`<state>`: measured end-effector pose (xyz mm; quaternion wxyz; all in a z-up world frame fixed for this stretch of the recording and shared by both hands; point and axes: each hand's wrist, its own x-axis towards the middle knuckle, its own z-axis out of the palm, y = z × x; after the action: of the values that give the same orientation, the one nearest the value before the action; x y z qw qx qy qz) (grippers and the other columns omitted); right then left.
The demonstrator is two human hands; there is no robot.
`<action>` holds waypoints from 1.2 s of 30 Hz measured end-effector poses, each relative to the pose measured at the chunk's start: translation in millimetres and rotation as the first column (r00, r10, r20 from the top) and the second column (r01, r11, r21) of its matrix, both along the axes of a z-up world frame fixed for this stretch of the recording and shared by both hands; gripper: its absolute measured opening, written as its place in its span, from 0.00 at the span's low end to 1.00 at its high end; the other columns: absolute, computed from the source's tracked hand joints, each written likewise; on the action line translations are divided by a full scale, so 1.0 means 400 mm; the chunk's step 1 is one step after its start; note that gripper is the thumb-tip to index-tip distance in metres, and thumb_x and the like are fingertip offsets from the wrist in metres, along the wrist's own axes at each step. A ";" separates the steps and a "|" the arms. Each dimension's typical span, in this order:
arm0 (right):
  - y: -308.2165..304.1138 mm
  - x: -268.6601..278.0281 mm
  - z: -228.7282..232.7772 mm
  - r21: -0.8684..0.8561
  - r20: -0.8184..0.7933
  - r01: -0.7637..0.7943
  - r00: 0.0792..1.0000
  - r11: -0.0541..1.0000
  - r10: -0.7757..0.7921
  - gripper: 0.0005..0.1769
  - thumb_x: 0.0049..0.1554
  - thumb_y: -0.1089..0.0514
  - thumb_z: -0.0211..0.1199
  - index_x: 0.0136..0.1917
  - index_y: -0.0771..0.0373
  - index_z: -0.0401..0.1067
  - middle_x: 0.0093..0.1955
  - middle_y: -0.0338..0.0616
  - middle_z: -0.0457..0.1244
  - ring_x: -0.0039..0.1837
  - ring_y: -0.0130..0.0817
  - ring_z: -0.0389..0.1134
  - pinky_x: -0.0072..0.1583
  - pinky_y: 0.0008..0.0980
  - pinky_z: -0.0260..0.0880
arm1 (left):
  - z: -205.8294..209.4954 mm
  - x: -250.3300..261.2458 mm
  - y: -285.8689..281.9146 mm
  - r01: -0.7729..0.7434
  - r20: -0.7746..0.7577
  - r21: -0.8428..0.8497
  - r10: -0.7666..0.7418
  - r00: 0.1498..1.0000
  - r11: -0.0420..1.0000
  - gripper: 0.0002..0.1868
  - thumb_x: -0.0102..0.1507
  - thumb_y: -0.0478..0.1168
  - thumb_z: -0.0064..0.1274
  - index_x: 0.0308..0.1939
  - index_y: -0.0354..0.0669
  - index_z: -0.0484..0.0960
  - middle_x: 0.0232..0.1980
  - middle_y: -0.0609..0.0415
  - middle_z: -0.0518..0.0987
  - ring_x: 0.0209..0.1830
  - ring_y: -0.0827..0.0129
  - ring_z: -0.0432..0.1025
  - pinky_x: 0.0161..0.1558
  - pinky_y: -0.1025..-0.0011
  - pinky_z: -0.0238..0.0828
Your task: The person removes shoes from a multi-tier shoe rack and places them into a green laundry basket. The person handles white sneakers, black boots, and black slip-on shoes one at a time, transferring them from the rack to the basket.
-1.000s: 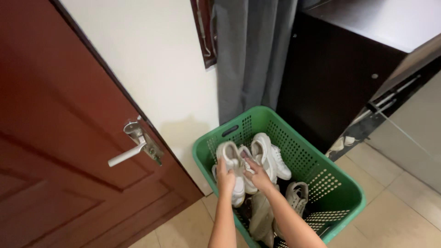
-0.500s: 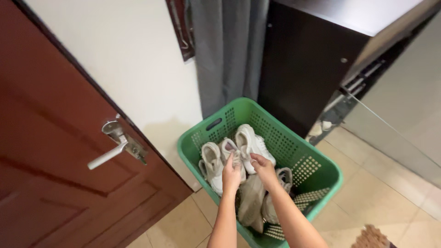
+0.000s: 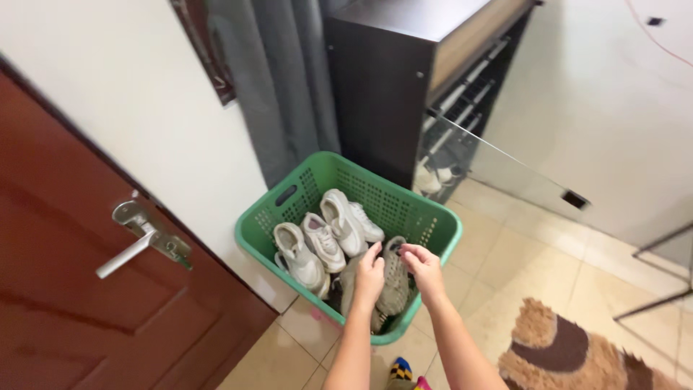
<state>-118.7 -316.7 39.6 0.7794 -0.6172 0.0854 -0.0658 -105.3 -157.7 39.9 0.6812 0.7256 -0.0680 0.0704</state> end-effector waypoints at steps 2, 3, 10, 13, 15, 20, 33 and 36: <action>-0.050 -0.052 -0.001 -0.036 0.029 0.078 0.997 0.996 -0.077 0.15 0.61 0.58 0.60 0.58 0.64 0.78 0.51 0.39 0.72 0.50 0.28 0.70 0.51 0.30 0.69 | 0.026 -0.057 -0.047 0.040 -0.027 0.003 -0.040 0.999 0.999 0.24 0.65 0.34 0.46 0.65 0.33 0.75 0.65 0.42 0.79 0.67 0.60 0.72 0.67 0.68 0.64; -0.077 -0.082 0.002 -0.056 0.041 0.129 0.991 0.990 -0.127 0.14 0.61 0.58 0.60 0.58 0.64 0.78 0.50 0.39 0.72 0.49 0.28 0.70 0.50 0.30 0.68 | 0.044 -0.090 -0.075 0.072 -0.043 0.003 -0.071 0.997 0.997 0.24 0.64 0.33 0.47 0.65 0.33 0.75 0.65 0.43 0.78 0.67 0.60 0.72 0.67 0.68 0.64; -0.228 -0.246 0.085 -0.083 0.013 0.341 0.940 0.936 -0.341 0.12 0.61 0.58 0.59 0.54 0.63 0.78 0.49 0.38 0.72 0.50 0.26 0.71 0.51 0.28 0.68 | 0.159 -0.217 -0.221 0.215 -0.027 -0.011 -0.216 0.976 0.976 0.22 0.64 0.33 0.48 0.63 0.33 0.77 0.63 0.44 0.81 0.64 0.63 0.74 0.64 0.69 0.68; -0.308 -0.291 0.104 -0.072 0.025 0.420 0.908 0.905 -0.419 0.12 0.62 0.58 0.59 0.54 0.63 0.78 0.49 0.38 0.72 0.50 0.25 0.71 0.51 0.27 0.68 | 0.170 -0.248 -0.296 0.263 -0.011 -0.028 -0.264 0.965 0.964 0.23 0.64 0.33 0.48 0.64 0.33 0.76 0.64 0.44 0.80 0.65 0.63 0.73 0.65 0.70 0.66; -0.370 -0.316 0.107 -0.070 0.023 0.460 0.888 0.885 -0.459 0.12 0.63 0.58 0.58 0.54 0.64 0.78 0.48 0.38 0.72 0.49 0.25 0.71 0.51 0.27 0.68 | 0.176 -0.265 -0.351 0.287 -0.007 -0.011 -0.287 0.958 0.958 0.23 0.64 0.33 0.48 0.64 0.33 0.76 0.64 0.45 0.79 0.66 0.64 0.73 0.65 0.69 0.66; -0.564 -0.385 0.109 -0.043 0.031 0.519 0.855 0.854 -0.518 0.12 0.63 0.60 0.58 0.55 0.65 0.78 0.48 0.39 0.71 0.48 0.25 0.70 0.50 0.25 0.68 | 0.190 -0.311 -0.550 0.282 -0.027 0.045 -0.281 0.959 0.958 0.21 0.64 0.34 0.49 0.62 0.36 0.78 0.62 0.46 0.81 0.65 0.63 0.74 0.64 0.69 0.67; -1.127 -0.528 0.152 -0.146 -0.014 0.544 0.834 0.826 -0.552 0.13 0.63 0.58 0.58 0.56 0.65 0.78 0.49 0.41 0.72 0.49 0.25 0.70 0.49 0.25 0.67 | 0.197 -0.450 -1.134 0.425 -0.024 -0.080 -0.428 0.904 0.902 0.20 0.64 0.36 0.51 0.61 0.41 0.80 0.60 0.50 0.82 0.63 0.65 0.74 0.64 0.62 0.67; -1.210 -0.494 0.163 -0.141 -0.033 0.516 0.851 0.845 -0.525 0.13 0.62 0.58 0.58 0.55 0.65 0.78 0.49 0.40 0.72 0.49 0.25 0.70 0.49 0.25 0.67 | 0.207 -0.438 -1.211 0.441 -0.018 -0.063 -0.443 0.896 0.895 0.19 0.64 0.36 0.51 0.60 0.40 0.81 0.60 0.50 0.83 0.62 0.64 0.75 0.64 0.62 0.66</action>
<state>-316.4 -800.9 104.6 0.6882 -0.6210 0.2721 -0.2582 -280.6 -642.2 122.8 0.7009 0.6723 -0.2180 -0.0958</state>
